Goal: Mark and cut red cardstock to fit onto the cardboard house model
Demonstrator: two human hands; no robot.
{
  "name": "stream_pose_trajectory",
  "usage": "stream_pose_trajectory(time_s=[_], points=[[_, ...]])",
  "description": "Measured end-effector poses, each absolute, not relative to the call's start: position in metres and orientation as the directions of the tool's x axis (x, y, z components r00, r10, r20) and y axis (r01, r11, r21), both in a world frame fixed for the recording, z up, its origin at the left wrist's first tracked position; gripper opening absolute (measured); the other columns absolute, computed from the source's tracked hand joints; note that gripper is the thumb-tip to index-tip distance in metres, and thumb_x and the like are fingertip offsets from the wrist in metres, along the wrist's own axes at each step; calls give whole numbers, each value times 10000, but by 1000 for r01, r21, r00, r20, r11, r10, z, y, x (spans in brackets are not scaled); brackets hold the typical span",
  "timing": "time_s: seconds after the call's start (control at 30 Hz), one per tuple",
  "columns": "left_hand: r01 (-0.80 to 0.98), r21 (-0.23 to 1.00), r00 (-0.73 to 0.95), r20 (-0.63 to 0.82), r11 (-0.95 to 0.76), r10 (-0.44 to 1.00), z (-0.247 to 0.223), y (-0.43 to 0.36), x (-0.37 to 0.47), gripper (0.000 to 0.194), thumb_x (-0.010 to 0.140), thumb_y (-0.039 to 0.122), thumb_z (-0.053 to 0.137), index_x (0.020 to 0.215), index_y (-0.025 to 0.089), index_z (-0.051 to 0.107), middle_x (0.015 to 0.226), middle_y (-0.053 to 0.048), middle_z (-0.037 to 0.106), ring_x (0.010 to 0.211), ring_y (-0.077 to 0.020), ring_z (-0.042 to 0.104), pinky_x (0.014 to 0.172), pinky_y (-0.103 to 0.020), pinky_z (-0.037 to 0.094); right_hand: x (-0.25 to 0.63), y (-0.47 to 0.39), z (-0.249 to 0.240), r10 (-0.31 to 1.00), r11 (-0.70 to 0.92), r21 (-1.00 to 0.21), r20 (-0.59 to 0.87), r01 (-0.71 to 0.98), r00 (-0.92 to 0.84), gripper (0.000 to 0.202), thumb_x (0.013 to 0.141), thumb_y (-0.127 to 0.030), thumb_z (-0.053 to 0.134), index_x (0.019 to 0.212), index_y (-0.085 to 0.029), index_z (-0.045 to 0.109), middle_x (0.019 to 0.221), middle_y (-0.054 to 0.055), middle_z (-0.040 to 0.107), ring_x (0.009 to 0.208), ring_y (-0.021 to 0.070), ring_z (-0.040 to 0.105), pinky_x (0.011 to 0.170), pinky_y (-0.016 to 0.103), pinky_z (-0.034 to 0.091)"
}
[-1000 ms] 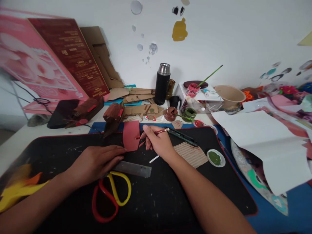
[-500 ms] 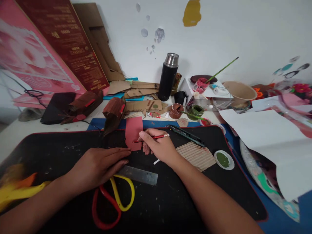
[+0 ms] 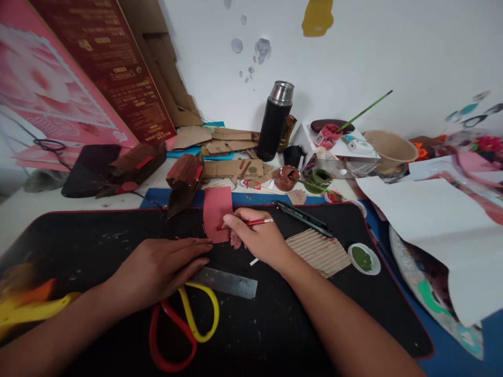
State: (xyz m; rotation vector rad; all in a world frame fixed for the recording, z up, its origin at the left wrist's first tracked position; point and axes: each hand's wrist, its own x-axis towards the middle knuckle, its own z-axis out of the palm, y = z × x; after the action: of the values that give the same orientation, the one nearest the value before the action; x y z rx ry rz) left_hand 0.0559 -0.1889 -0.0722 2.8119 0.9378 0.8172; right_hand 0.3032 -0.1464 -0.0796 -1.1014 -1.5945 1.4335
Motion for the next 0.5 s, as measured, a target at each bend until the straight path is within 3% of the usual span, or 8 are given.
stream_pose_trajectory(time_s=[0.5], points=[[539, 236, 667, 466, -809, 581, -74, -189, 56, 308, 1135, 317, 503, 1157, 143, 756, 1076, -62, 854, 839, -210, 838, 663, -319, 671, 301, -147, -78, 927, 18, -984, -51, 177, -372, 463, 1019, -616, 654, 826, -197, 682, 622, -8, 680, 527, 127, 632, 506, 236, 472]])
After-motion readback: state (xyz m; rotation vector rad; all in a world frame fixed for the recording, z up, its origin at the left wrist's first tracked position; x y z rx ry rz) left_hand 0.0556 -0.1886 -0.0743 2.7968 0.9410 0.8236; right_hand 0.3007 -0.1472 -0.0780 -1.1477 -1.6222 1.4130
